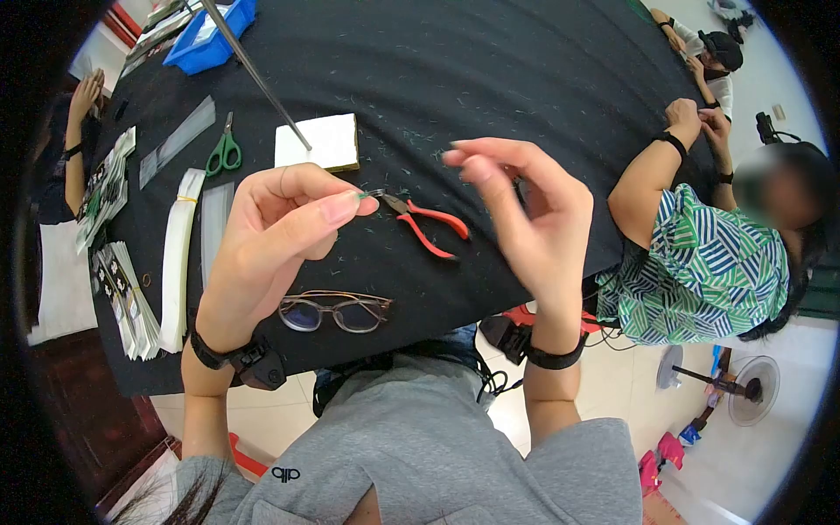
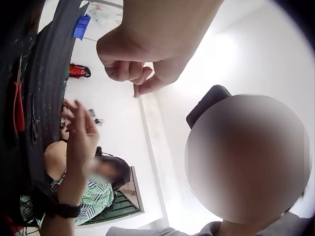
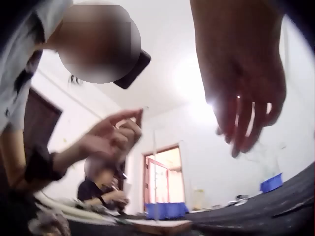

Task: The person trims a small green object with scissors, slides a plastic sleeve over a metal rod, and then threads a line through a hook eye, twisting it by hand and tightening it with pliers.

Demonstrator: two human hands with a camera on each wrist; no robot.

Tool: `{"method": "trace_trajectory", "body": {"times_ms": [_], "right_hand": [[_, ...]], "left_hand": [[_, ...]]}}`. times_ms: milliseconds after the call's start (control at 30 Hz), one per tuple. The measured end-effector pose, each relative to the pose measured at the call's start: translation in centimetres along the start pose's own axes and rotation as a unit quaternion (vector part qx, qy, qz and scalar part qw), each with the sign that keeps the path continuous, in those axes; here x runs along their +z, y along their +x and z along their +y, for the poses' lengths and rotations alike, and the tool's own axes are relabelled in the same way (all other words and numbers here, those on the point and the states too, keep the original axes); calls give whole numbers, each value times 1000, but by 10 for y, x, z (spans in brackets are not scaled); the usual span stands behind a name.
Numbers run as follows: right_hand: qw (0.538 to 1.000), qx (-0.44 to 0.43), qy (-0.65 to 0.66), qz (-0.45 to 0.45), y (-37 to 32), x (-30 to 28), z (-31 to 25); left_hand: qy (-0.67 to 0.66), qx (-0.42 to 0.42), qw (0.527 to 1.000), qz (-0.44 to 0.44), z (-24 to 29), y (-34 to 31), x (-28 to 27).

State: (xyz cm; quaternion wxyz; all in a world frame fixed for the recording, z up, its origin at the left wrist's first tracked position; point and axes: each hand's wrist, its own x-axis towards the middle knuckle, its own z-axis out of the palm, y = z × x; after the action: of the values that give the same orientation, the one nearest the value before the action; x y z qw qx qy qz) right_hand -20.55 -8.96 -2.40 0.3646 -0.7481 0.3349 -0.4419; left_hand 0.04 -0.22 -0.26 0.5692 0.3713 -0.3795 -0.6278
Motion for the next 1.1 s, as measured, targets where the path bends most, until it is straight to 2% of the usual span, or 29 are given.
{"method": "trace_trajectory", "body": {"times_ms": [33,67,100,300,400,600,667,767,1100], "right_hand": [[994,-36,107,-4,-1,6,-12],[994,-4,112,-3,-2,4,-17],[978,-81,188,-47,1,13,-27],[970,-87,213,-79,5,22,-30],[970,-88,210,-81,6,21,-27],[972,-152,168,-69,7,23,-28],[976,-194,86,-43,8,23,-30],[974,-220,35,-29,8,23,-31],[968,-250,-17,-33,7,22,-37]], "left_hand": [[4,-17,1000,-2,1,0,1],[5,-16,1000,-4,2,0,1],[-4,-21,1000,-7,3,-1,2],[3,-2,1000,-14,2,-3,1],[1,1,1000,-18,3,-3,1],[6,-2,1000,-26,3,-2,0],[10,0,1000,-25,4,-2,1],[5,-7,1000,-19,5,-3,3],[31,-14,999,-18,5,-3,1]]}}
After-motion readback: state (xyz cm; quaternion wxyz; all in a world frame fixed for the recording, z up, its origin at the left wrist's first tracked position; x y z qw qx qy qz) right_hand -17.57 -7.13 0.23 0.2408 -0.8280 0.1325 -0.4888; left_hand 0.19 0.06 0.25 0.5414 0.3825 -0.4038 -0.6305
